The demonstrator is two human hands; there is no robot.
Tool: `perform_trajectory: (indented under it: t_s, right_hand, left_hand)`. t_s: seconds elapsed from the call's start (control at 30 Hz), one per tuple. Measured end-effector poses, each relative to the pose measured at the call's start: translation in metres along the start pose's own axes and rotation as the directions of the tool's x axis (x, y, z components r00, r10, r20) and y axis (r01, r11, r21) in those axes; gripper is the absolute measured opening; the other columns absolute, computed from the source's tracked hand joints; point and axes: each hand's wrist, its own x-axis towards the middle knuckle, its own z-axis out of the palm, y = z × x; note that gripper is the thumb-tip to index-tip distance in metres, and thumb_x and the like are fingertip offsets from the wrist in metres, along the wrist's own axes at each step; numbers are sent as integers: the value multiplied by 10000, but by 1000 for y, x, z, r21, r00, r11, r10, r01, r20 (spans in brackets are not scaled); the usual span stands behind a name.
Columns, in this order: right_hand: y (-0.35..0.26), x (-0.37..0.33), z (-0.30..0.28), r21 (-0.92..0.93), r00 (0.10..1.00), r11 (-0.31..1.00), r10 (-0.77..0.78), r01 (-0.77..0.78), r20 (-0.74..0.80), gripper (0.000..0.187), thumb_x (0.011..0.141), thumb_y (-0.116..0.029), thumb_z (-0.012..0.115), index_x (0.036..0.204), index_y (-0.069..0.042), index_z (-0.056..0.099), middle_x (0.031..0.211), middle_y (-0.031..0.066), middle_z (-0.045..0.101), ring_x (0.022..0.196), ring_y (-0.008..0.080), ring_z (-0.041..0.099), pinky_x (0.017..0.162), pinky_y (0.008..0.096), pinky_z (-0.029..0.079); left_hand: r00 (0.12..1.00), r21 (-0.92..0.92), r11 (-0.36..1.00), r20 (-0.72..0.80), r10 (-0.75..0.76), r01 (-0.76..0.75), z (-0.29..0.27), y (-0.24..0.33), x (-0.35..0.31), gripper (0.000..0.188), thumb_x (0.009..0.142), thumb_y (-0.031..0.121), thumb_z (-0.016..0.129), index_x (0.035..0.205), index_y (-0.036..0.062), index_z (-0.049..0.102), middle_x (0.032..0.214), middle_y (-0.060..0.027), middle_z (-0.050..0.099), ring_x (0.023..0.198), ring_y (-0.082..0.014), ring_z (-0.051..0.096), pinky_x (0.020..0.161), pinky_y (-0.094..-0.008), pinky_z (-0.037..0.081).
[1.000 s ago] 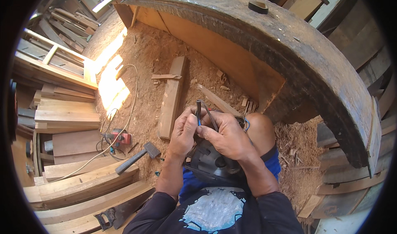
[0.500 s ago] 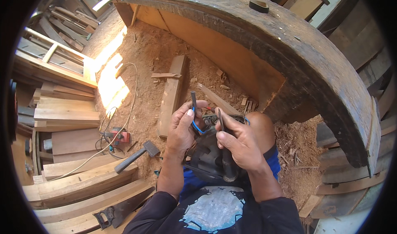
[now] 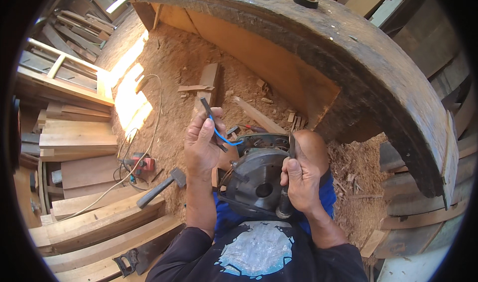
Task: The person uses a chisel to strip electrical wires and connects them to the internal motor components of a circular saw while sitting on the floor of a woodworking workshop.
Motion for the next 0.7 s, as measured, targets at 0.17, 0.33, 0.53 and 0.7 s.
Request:
perform_trajectory:
  t_s: [0.17,0.33,0.53,0.7]
  right_hand:
    - [-37,14,17,262,1000,965,-9,16,-28,302,1066,-229,472,1187,35,555,890,15,524,679,58,512,628,231,472]
    - [-73,17,2,422,995,901,-95,102,-39,378,1014,-166,570,1316,53,511,930,57,603,695,78,568,640,245,520]
    - [-72,10,-10,417,977,886,-157,204,-143,514,912,-230,729,1280,60,517,1009,155,659,702,139,666,659,276,595]
    - [-63,10,5,498,998,865,-62,69,-32,449,940,-165,692,1297,16,488,997,187,671,650,141,664,580,235,560]
  left_hand:
    - [999,-9,999,6,35,-35,0,2,0,264,1001,142,575,1221,-2,601,856,-37,638,657,-54,526,590,-180,423]
    - [997,-48,996,-19,71,-72,-8,10,2,228,987,116,590,1191,16,599,858,-54,636,635,-49,506,586,-180,417]
    - [998,-24,998,20,65,-65,-6,6,2,199,982,96,598,1168,29,609,886,-73,675,636,-45,545,576,-169,450]
    - [999,-66,998,45,-8,11,16,3,-4,174,983,82,593,1148,32,573,904,-90,684,641,-53,563,585,-180,475]
